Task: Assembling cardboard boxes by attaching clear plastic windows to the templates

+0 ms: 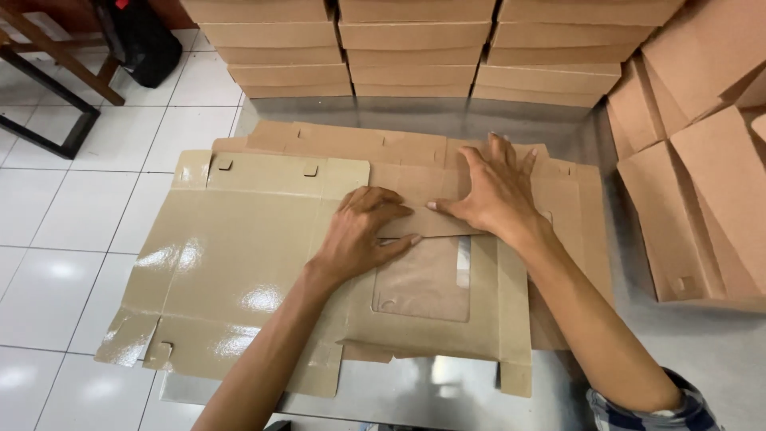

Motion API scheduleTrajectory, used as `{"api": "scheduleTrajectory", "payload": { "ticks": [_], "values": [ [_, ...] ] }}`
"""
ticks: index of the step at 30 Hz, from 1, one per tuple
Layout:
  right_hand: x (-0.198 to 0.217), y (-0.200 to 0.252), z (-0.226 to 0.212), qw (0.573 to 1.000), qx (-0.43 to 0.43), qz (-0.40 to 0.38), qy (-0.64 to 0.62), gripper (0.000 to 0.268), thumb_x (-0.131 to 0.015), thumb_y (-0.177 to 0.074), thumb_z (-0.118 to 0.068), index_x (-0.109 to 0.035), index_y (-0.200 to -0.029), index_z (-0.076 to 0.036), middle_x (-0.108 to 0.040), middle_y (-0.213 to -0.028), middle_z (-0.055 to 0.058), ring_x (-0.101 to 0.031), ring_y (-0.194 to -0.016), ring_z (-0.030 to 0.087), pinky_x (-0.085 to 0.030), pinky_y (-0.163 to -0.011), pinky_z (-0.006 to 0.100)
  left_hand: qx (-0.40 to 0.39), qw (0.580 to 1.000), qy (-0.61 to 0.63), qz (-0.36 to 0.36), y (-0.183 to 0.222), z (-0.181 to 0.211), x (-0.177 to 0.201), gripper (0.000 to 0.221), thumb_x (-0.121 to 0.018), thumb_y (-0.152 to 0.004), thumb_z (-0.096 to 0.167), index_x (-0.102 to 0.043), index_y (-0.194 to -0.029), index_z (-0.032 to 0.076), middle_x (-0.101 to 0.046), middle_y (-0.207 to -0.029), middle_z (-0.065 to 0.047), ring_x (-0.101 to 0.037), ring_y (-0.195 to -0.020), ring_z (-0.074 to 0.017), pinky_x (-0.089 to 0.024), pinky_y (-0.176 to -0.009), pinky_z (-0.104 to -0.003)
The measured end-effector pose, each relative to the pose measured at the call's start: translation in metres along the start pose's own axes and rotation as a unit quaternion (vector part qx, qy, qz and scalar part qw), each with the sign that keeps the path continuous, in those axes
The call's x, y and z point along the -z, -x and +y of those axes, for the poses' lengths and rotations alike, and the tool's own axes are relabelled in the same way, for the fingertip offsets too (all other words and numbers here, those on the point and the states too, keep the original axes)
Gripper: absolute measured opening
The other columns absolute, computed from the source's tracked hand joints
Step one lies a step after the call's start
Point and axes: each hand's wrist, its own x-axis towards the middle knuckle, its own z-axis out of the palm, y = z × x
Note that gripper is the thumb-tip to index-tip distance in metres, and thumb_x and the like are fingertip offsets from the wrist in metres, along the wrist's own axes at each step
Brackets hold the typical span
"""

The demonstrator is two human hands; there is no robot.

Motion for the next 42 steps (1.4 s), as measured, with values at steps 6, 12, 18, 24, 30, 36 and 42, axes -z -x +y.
{"api": "scheduleTrajectory", "payload": {
  "ticks": [6, 12, 18, 24, 30, 36, 42],
  "values": [
    [0.063, 0.097, -0.046, 0.986, 0.144, -0.081, 0.01, 0.076, -0.072, -0.085, -0.048, -0.05, -0.15, -0.014, -0.049, -0.143, 0.022, -0.048, -0.137, 0.039, -0.041, -0.108, 0.063, 0.039, 0.999, 0.018, -0.016, -0.001, 0.0, 0.002, 0.044, -0.089, -0.072, 0.033, -0.077, -0.112, 0.016, -0.07, -0.112, -0.004, -0.065, -0.11, -0.0292, -0.052, -0.096, -0.044],
    [-0.021, 0.163, -0.019, 0.94, 0.31, -0.134, -0.055, 0.058, -0.077, -0.09, -0.039, -0.06, -0.139, -0.014, -0.059, -0.109, 0.002, -0.058, -0.098, 0.023, -0.052, -0.083, 0.038, 0.019, 0.998, -0.058, -0.012, -0.002, -0.01, -0.009, 0.029, -0.077, -0.085, 0.027, -0.077, -0.113, 0.018, -0.069, -0.107, 0.001, -0.063, -0.101, -0.0237, -0.039, -0.097, -0.043],
    [-0.039, 0.172, -0.012, 0.945, 0.29, -0.105, -0.107, 0.018, -0.062, -0.099, -0.028, -0.077, -0.101, -0.019, -0.06, -0.087, -0.004, -0.062, -0.078, 0.017, -0.052, -0.058, 0.037, -0.025, 1.0, 0.002, 0.007, -0.014, -0.007, 0.006, 0.02, -0.065, -0.095, 0.007, -0.074, -0.112, 0.007, -0.076, -0.111, -0.01, -0.07, -0.099, -0.031, -0.05, -0.091, -0.045],
    [-0.002, 0.173, -0.028, 0.927, 0.33, -0.137, -0.117, 0.028, -0.059, -0.1, -0.028, -0.077, -0.117, -0.015, -0.067, -0.096, -0.001, -0.068, -0.081, 0.023, -0.054, -0.068, 0.04, -0.065, 0.996, -0.063, 0.024, -0.031, 0.034, 0.081, 0.023, -0.057, -0.102, 0.005, -0.071, -0.121, 0.005, -0.077, -0.117, -0.008, -0.073, -0.103, -0.0273, -0.044, -0.103, -0.052],
    [0.028, 0.155, -0.043, 0.95, 0.26, -0.147, -0.096, 0.041, -0.06, -0.089, -0.023, -0.072, -0.128, -0.018, -0.064, -0.107, -0.003, -0.063, -0.091, 0.019, -0.052, -0.076, 0.038, -0.129, 0.967, -0.198, 0.093, -0.051, 0.099, 0.148, 0.028, -0.064, -0.102, -0.002, -0.069, -0.126, 0.011, -0.068, -0.101, -0.003, -0.064, -0.093, -0.0218, -0.035, -0.109, -0.043],
    [0.04, 0.12, -0.053, 0.977, 0.173, -0.11, 0.053, 0.071, -0.061, -0.093, -0.051, -0.042, -0.152, -0.018, -0.019, -0.167, 0.014, -0.034, -0.146, 0.036, -0.039, -0.11, 0.056, -0.255, 0.917, -0.263, 0.157, -0.06, 0.147, 0.174, 0.037, -0.092, -0.114, -0.011, -0.077, -0.139, 0.011, -0.083, -0.119, -0.007, -0.078, -0.113, -0.0251, -0.007, -0.126, -0.062],
    [0.013, 0.07, 0.015, 0.527, 0.17, 0.373, 0.744, 0.066, -0.039, -0.115, -0.044, -0.022, -0.167, -0.007, -0.024, -0.171, 0.01, -0.022, -0.156, 0.026, -0.016, -0.128, 0.05, -0.221, 0.906, -0.327, 0.15, 0.006, 0.17, 0.127, 0.029, -0.056, -0.119, 0.024, -0.07, -0.144, 0.018, -0.073, -0.147, -0.007, -0.057, -0.147, -0.0283, 0.011, -0.123, -0.064]
  ]
}}
